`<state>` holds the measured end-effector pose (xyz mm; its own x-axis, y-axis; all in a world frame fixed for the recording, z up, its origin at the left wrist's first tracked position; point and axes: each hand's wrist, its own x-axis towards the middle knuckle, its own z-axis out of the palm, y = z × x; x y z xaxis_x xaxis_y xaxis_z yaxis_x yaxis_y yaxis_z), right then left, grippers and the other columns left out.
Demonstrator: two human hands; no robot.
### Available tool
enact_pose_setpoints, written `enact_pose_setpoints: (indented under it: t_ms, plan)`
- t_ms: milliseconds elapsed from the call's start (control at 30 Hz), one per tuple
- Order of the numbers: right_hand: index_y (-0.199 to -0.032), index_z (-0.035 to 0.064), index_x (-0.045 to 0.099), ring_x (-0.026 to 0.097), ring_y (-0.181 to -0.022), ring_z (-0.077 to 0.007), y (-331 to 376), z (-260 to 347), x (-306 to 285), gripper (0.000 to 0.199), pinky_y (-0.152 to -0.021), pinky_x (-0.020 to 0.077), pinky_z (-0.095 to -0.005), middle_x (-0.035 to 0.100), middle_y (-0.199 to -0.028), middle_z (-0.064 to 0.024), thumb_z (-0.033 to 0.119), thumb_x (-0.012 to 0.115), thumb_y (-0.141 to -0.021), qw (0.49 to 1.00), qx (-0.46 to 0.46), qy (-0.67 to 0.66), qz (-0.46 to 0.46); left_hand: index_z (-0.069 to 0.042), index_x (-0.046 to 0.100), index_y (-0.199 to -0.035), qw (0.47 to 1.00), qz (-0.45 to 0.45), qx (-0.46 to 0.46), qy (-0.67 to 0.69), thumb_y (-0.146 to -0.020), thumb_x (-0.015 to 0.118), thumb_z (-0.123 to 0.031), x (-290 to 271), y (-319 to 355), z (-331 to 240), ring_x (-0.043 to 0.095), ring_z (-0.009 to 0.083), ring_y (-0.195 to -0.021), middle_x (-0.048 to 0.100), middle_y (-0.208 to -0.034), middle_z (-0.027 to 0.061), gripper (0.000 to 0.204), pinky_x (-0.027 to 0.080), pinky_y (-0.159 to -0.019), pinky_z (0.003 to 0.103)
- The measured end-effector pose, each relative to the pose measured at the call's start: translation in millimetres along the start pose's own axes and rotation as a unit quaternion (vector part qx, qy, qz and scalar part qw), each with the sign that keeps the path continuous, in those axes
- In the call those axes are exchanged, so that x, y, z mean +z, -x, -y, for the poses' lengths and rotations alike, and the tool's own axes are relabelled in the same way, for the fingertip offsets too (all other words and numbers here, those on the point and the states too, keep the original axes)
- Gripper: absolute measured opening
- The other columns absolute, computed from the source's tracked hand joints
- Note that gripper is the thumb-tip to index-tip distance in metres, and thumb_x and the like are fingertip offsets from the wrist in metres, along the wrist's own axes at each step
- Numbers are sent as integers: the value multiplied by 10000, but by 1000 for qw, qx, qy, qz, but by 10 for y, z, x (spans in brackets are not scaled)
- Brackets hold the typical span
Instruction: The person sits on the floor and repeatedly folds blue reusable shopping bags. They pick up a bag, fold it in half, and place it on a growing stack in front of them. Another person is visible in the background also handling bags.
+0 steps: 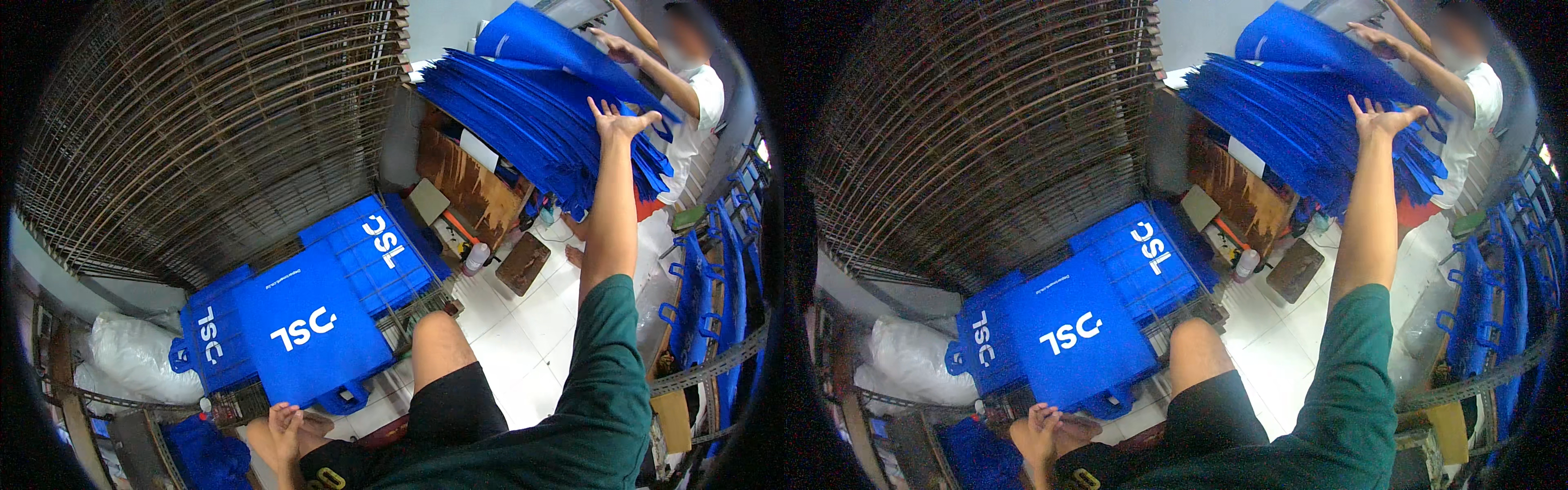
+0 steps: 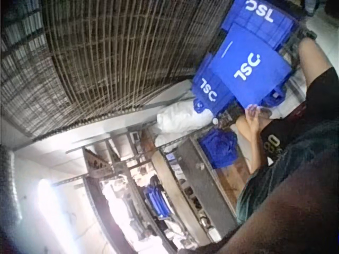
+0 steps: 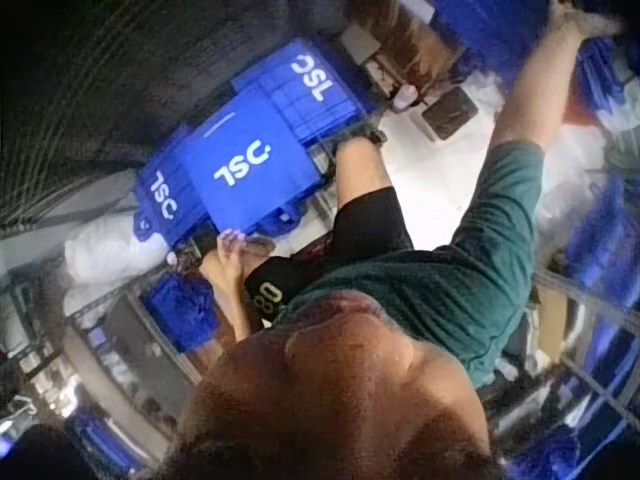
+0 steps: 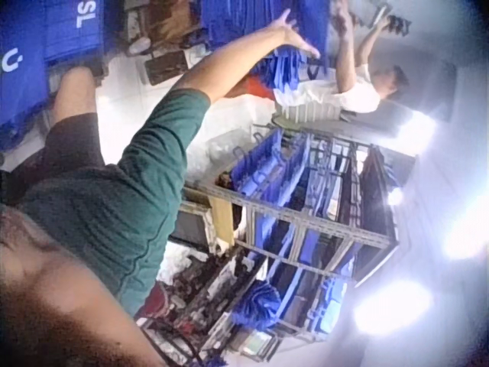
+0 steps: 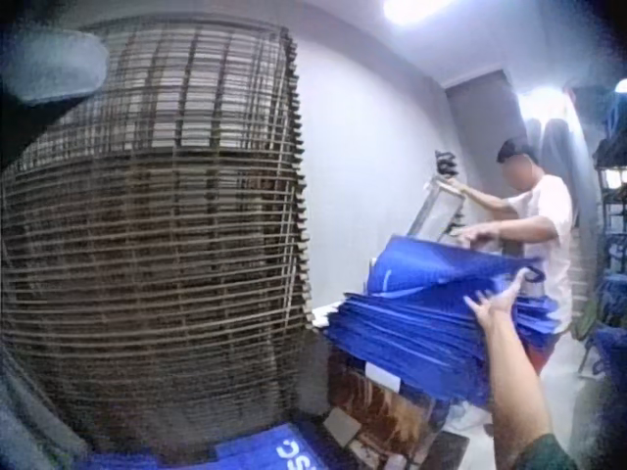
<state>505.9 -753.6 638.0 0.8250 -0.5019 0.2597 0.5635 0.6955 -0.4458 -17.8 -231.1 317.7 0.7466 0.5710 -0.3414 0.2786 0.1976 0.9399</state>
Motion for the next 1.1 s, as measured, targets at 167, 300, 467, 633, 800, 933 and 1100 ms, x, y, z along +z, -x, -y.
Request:
enact_pose_setpoints:
  t_ms: [167,300,467,633,800,933,1100]
  plan:
    - [-1361,26,95,301,-1252,-384,-124,-140,-176,1008,-938,295,-668,281,-1365,-200,589,619,-709,992,1,102,-75,-48,441,-1113,1000,-11,-3,29,-789,668,-45,-20,75,272,549,158,-867,564,-980,103,396,460,-762,273]
    - [-1222,-8,347,603,-917,-343,-860,-233,-536,569,-763,510,-512,541,-1109,-175,-7,621,-723,955,-30,153,-252,-32,446,-1118,1000,19,13,14,-788,661,-36,91,33,242,554,171,-897,560,-1003,112,395,463,-789,286]
    - [-1165,-14,403,596,-868,-243,-289,-170,194,496,-766,500,-359,570,-993,-127,-53,586,-706,910,-201,357,60,-12,462,-1091,998,11,54,26,-778,660,-10,136,80,194,556,178,-911,563,-996,113,371,462,-811,301]
    - [-1074,21,501,601,-811,-184,1110,38,1417,345,-734,502,-318,600,-930,-90,37,619,-750,871,-72,379,305,-12,494,-1043,993,-13,120,2,-776,664,0,117,-13,160,563,162,-883,569,-951,94,317,467,-787,282]
    - [-1063,25,522,612,-760,-150,1790,277,1929,346,-696,507,-283,619,-896,-64,88,650,-748,776,-18,433,458,-11,514,-995,976,-38,210,46,-788,651,3,282,-315,-167,564,135,-834,574,-896,63,249,465,-751,262]
    - [-1167,21,500,588,-870,-138,2348,374,2111,482,-809,466,-270,612,-996,-59,96,659,-718,694,-14,468,547,-17,547,-937,963,-39,246,101,-802,653,-33,418,-651,-325,556,111,-790,577,-840,35,173,456,-717,246]
    - [-1296,56,436,526,-1039,-168,2745,318,2294,663,-936,392,-299,565,-1147,-70,92,674,-678,532,56,587,608,-41,582,-930,968,-30,241,63,-789,688,-103,670,-1062,-440,545,96,-741,591,-828,25,187,439,-681,235]
